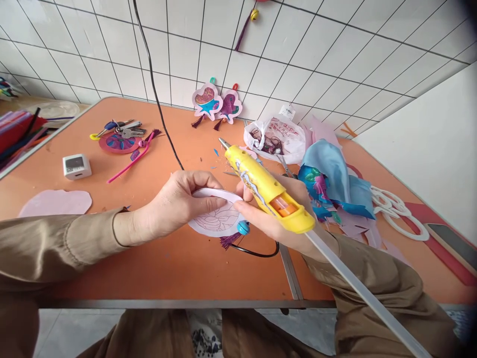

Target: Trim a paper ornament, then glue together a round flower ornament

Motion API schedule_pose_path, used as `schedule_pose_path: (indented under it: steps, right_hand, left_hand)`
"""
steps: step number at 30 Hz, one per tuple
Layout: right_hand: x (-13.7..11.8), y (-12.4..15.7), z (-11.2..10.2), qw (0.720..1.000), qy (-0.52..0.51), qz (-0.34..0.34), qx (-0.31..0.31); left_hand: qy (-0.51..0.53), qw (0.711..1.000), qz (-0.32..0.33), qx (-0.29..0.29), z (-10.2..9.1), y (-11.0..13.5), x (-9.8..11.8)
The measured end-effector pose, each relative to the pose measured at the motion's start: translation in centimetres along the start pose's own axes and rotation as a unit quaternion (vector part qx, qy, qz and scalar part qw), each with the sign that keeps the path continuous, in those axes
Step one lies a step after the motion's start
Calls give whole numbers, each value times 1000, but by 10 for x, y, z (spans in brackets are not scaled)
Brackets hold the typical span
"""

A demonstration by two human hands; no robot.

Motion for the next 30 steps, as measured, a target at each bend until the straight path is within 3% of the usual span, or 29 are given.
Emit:
schedule_pose_path:
  steps: [8, 20, 30]
  right_hand:
    - [0, 0, 0, 999, -33, 4, -3]
    - [7, -2, -5, 998, -58, 13, 36]
    - [10, -1, 0, 994, -72, 55, 59]
  left_hand:
    - [-50, 999, 4, -10, -1, 0, 0]
    - [42, 994, -43, -90, -15, -9, -1]
    - [-99, 990, 0, -105, -16, -11, 3]
Point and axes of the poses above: each hand's wrist, its own y-axis away from the middle knuckle, its own z-axis out of the palm, x = y × z, the point moved 3 cm from there along -y, towards the middle knuckle, and after that the axes turned 15 degrees about -x, right-handed, at the moved point
